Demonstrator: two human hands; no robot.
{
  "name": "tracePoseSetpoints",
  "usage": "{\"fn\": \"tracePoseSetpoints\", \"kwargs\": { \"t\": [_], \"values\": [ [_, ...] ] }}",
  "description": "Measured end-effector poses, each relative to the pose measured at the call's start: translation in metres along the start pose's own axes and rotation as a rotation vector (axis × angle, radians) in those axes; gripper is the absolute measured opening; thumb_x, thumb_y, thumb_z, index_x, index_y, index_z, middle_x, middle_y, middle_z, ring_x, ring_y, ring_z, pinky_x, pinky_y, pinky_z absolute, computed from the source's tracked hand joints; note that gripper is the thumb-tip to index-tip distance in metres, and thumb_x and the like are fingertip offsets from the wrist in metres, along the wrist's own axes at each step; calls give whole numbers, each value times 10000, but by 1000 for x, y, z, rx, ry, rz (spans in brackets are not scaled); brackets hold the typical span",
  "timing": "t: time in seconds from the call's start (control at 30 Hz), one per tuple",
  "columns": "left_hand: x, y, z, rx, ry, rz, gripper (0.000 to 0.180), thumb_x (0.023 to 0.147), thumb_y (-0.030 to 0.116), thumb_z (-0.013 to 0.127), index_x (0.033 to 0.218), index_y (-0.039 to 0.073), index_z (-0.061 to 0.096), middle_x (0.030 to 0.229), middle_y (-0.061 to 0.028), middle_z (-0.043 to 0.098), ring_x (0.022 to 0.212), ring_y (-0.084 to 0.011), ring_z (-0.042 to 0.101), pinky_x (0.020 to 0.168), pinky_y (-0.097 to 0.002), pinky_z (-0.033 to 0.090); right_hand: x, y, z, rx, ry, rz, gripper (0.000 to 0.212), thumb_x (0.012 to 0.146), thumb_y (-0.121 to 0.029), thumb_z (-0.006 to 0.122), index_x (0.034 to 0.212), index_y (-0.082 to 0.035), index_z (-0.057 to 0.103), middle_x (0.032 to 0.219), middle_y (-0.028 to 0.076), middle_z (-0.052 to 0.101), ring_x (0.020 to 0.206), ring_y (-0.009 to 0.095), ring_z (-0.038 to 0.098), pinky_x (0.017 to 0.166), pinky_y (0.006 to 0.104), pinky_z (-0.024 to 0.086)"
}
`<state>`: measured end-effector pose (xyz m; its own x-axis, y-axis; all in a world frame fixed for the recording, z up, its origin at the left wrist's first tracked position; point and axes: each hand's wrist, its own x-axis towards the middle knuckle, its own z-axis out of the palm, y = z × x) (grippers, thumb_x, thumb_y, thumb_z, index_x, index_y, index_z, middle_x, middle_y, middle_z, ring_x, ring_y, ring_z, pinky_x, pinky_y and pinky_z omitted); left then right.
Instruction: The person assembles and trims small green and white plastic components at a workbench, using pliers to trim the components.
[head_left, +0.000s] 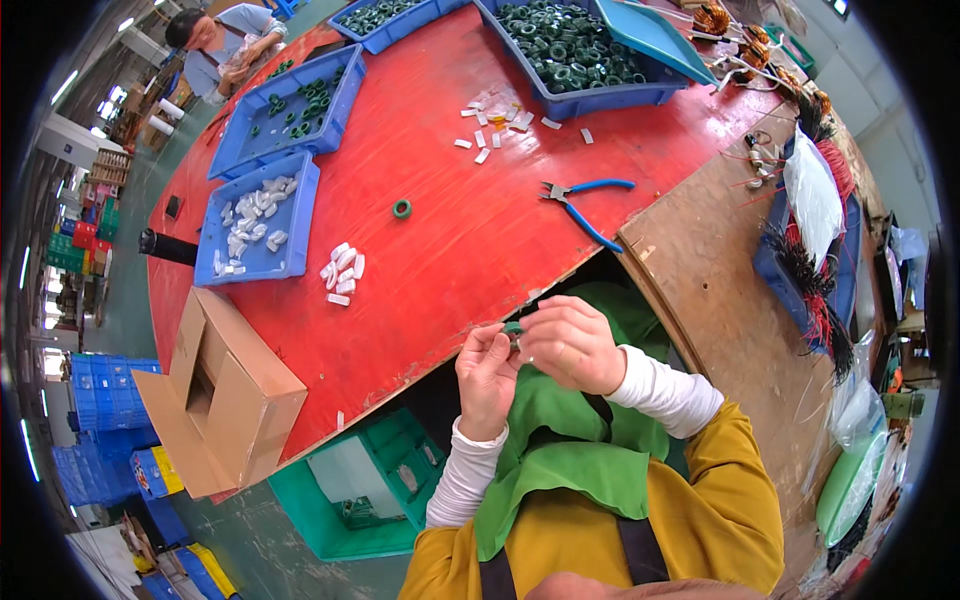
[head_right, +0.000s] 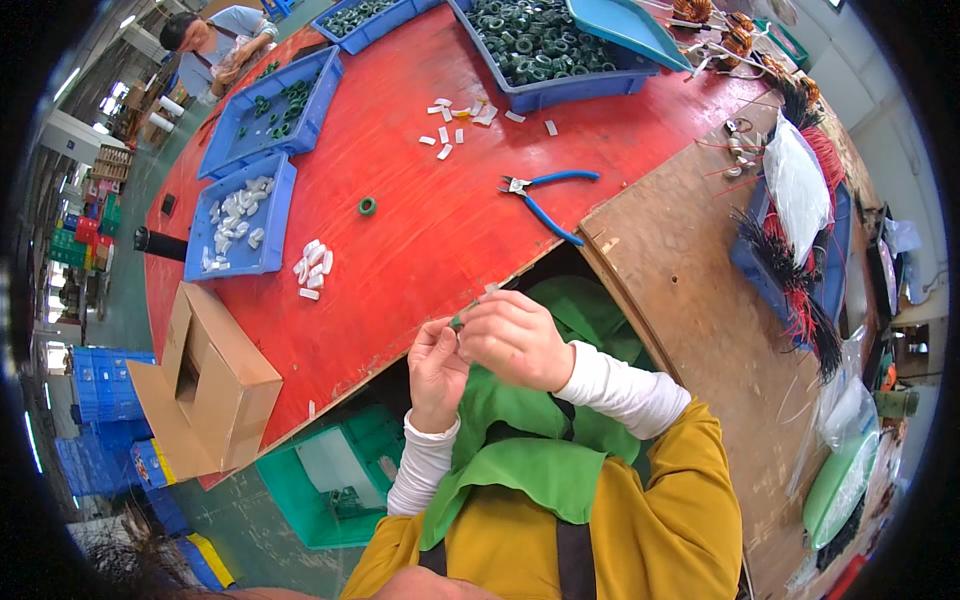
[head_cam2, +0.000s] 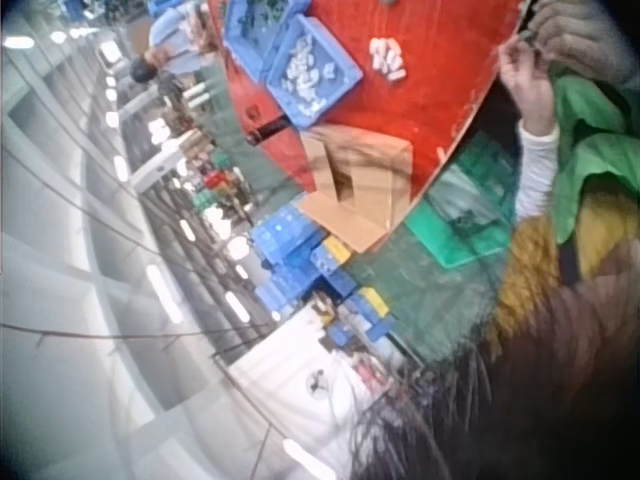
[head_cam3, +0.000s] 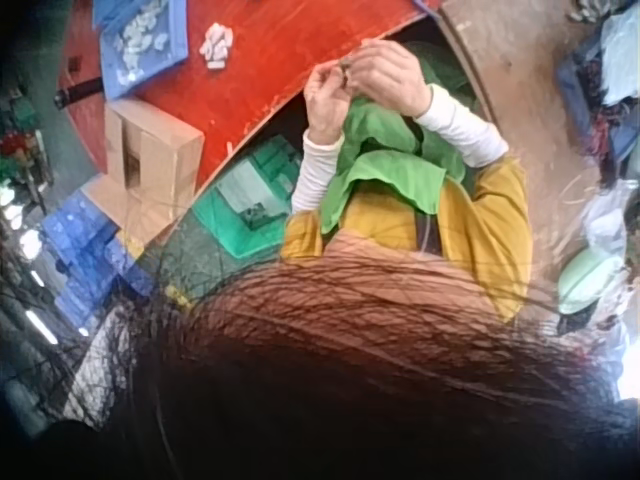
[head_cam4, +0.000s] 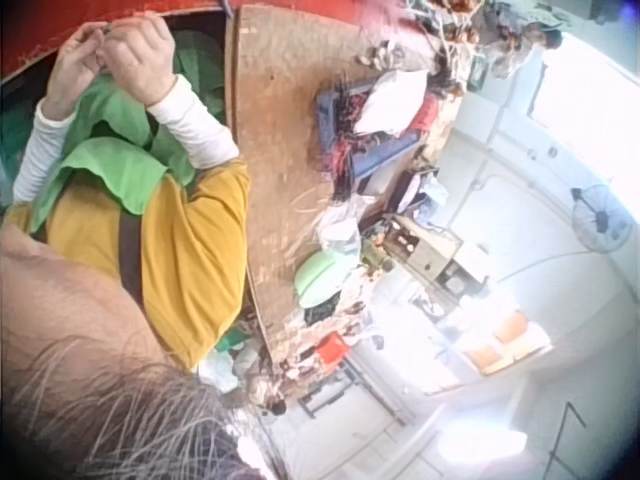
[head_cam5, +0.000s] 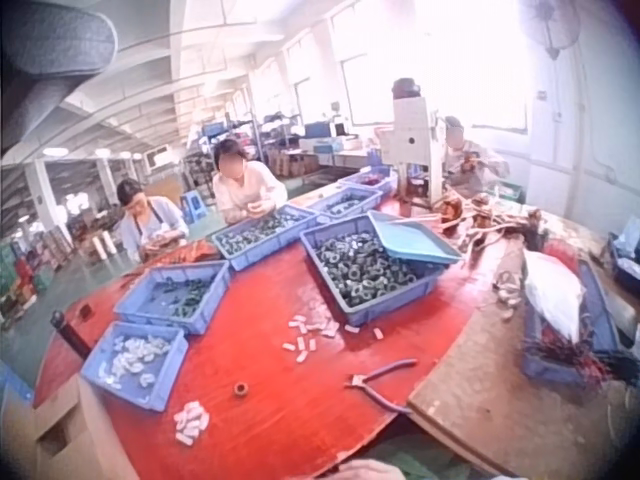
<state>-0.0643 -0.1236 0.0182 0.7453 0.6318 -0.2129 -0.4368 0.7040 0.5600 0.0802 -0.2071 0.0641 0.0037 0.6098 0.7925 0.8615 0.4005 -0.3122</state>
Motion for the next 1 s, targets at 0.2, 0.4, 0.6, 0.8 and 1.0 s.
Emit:
{"fn": "tracePoseSetpoints", "kwargs": {
  "t": [0.2, 0.4, 0.6, 0.8, 1.0],
  "values": [
    [0, -1, 4, -52, -25, 51, 118, 946, 49, 547, 1049, 37, 602, 1013, -100, 668, 928, -182, 646, 832, -307, 522, -15, -7, 11, 117, -7, 122, 308, 658, -70, 773, 887, -58, 567, 942, 77, 658, 824, 256, 651, 778, 378, 556],
    [-3, -8, 3, 72, 24, 142, 121, 933, 36, 572, 1052, 29, 593, 1002, -89, 652, 900, -183, 646, 794, -340, 550, -4, -7, 2, 228, 32, 252, 272, 714, -34, 742, 910, -43, 555, 856, 102, 652, 728, 270, 646, 636, 351, 534],
    [-5, 0, 6, 298, -72, 167, 163, 925, 38, 584, 1080, -11, 592, 1017, -91, 633, 906, -194, 647, 805, -364, 574, 10, 14, -3, 194, 44, 266, 219, 748, -38, 738, 881, -34, 564, 818, 101, 655, 678, 259, 647, 572, 333, 514],
    [-8, 7, 5, 354, -166, 167, 172, 919, 48, 594, 1074, -27, 603, 1003, -99, 614, 899, -191, 637, 788, -370, 583, 9, 22, 1, 184, -31, 215, 167, 752, -67, 717, 826, -45, 568, 796, 76, 633, 647, 248, 621, 561, 328, 488],
    [-8, 3, -3, 314, -205, 117, 152, 913, 57, 605, 1047, -14, 609, 1042, -92, 589, 905, -204, 634, 790, -388, 589, -5, 20, 6, 252, -114, 341, 150, 768, -71, 711, 831, -40, 578, 798, 77, 623, 714, 213, 621, 594, 302, 490]
  ]
}}
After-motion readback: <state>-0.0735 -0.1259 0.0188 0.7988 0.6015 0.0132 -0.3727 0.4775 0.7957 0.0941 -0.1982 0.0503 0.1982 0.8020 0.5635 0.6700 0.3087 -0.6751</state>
